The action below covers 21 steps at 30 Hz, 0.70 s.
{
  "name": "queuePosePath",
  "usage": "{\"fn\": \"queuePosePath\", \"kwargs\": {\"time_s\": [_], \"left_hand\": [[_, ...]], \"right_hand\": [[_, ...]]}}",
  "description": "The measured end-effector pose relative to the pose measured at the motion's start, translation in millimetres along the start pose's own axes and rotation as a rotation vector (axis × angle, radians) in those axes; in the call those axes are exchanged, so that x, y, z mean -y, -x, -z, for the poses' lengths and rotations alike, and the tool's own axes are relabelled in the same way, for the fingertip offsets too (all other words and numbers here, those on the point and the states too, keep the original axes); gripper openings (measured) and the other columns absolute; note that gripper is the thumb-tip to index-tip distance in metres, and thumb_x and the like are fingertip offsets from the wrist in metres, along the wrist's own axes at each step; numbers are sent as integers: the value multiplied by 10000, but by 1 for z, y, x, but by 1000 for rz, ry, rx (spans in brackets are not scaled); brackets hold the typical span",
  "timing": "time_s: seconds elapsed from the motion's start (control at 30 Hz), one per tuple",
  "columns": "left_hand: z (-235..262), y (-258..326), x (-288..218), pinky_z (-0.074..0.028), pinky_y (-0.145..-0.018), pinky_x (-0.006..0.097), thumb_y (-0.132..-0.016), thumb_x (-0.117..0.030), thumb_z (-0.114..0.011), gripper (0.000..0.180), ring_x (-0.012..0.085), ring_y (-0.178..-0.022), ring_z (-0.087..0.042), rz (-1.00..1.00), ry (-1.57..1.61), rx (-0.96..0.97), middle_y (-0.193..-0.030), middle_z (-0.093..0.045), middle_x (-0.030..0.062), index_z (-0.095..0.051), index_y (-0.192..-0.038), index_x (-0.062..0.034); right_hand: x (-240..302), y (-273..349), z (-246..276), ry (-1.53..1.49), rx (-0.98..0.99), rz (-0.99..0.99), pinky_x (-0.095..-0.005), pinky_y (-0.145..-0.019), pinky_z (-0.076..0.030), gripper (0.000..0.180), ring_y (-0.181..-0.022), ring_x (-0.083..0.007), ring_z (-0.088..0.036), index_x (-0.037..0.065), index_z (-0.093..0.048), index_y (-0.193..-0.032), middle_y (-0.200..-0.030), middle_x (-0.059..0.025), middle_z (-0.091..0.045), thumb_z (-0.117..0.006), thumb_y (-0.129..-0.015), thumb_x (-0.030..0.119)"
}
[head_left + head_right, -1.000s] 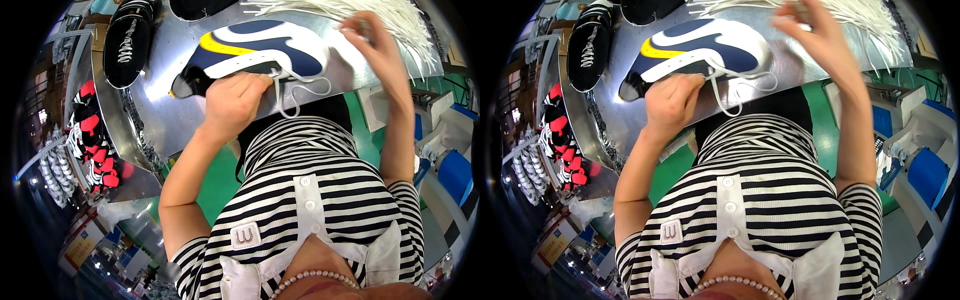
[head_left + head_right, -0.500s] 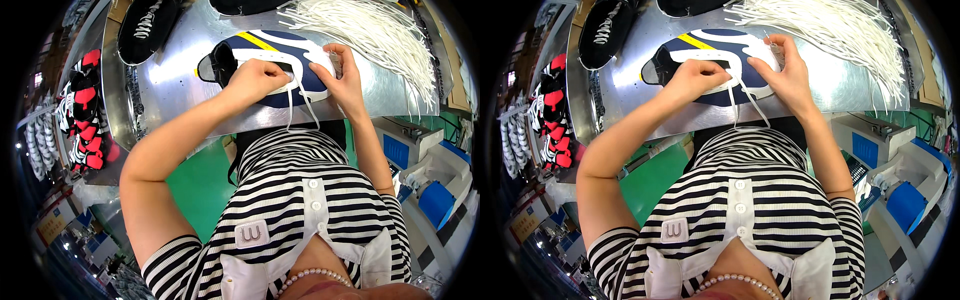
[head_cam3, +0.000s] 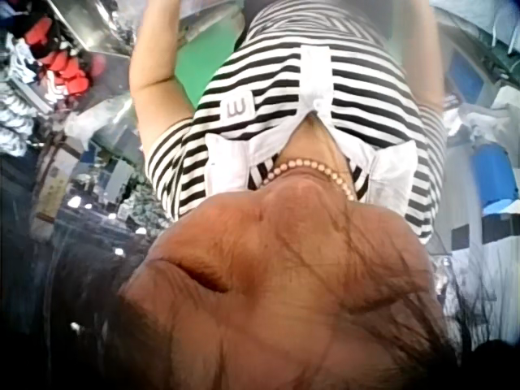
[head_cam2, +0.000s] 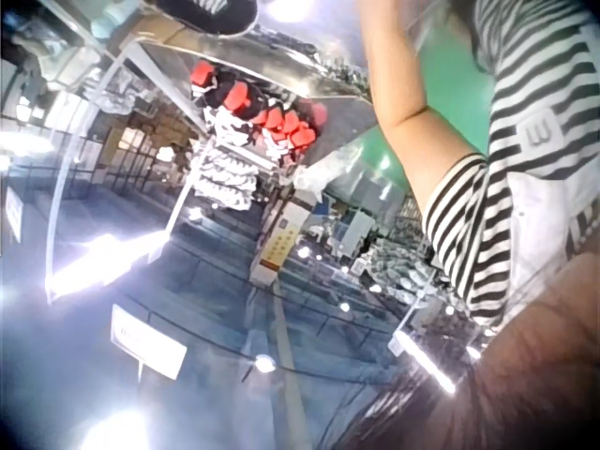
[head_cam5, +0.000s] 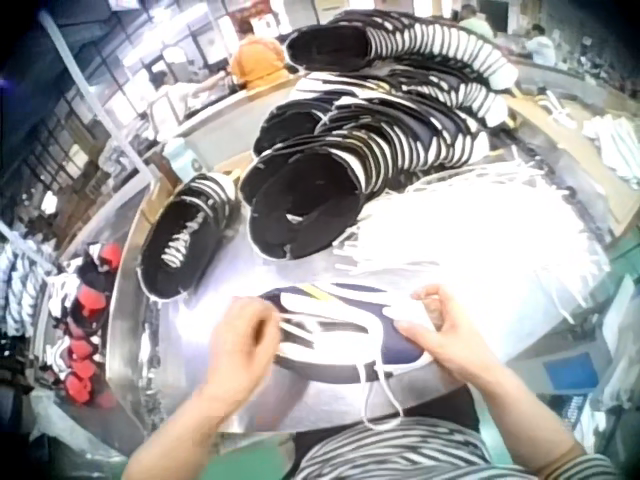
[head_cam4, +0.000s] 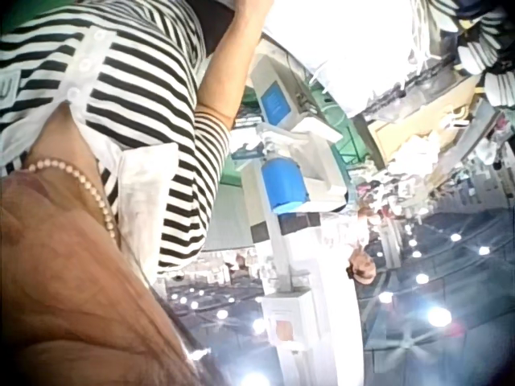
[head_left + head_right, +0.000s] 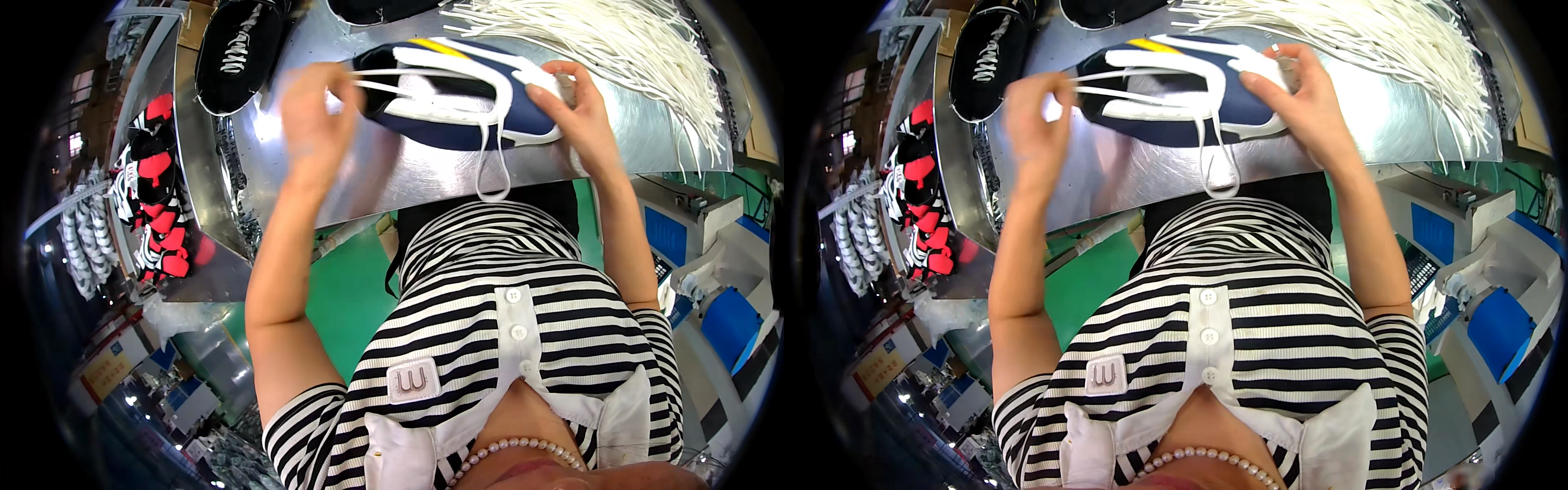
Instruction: The person takes a shoe from a stack, threads a white lace through the eyelets one at a time, and places the laced shoe back into a pile.
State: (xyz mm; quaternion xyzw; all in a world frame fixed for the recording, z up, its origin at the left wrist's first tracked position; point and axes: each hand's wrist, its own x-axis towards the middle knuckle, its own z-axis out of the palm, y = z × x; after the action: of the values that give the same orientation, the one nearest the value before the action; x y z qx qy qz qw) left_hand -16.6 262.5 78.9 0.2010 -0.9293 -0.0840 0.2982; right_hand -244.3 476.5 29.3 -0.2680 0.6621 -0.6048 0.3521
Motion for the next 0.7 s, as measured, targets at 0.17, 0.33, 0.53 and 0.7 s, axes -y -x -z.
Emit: {"fn": "queuePosePath", "kwargs": {"time_s": [0.17, 0.33, 0.53, 0.7], "left_hand": [[124, 67, 149, -471, -792, 420, -857, -123, -663, 121, 312, -861, -598, 401, -733, -107, -878, -671, 103, -693, -933, -34], [63, 11, 20, -474, -824, 333, -851, -51, -632, 110, 218, -883, -600, 268, 1, -64, -973, -660, 97, -660, -950, -13], [14, -41, -73, -469, -801, 343, -774, -43, -711, 93, 284, -1034, -574, -2, 514, 108, -1208, -627, 127, -677, -859, -52], [-21, -45, -91, -457, -817, 310, -800, -23, -717, 80, 208, -967, -583, -130, 379, 30, -1056, -649, 81, -681, -872, -30]], "right_hand": [[6, 3, 39, 13, 83, -34, -226, -771, -468, 354, -871, -88, -586, 53, -549, -1168, -992, -52, -634, -708, -878, 180], [-13, -8, 28, 564, 68, 213, -299, -733, -497, 444, -811, -186, -636, 84, -575, -1160, -916, -98, -687, -688, -874, 403], [11, -13, 26, 659, -185, 310, -249, -687, -492, 303, -749, -127, -631, 69, -683, -1063, -835, -76, -697, -693, -878, 309], [23, 3, -12, -85, 79, 238, -196, -690, -444, 189, -760, -45, -547, 34, -696, -1023, -804, 31, -616, -693, -884, 163]]}}
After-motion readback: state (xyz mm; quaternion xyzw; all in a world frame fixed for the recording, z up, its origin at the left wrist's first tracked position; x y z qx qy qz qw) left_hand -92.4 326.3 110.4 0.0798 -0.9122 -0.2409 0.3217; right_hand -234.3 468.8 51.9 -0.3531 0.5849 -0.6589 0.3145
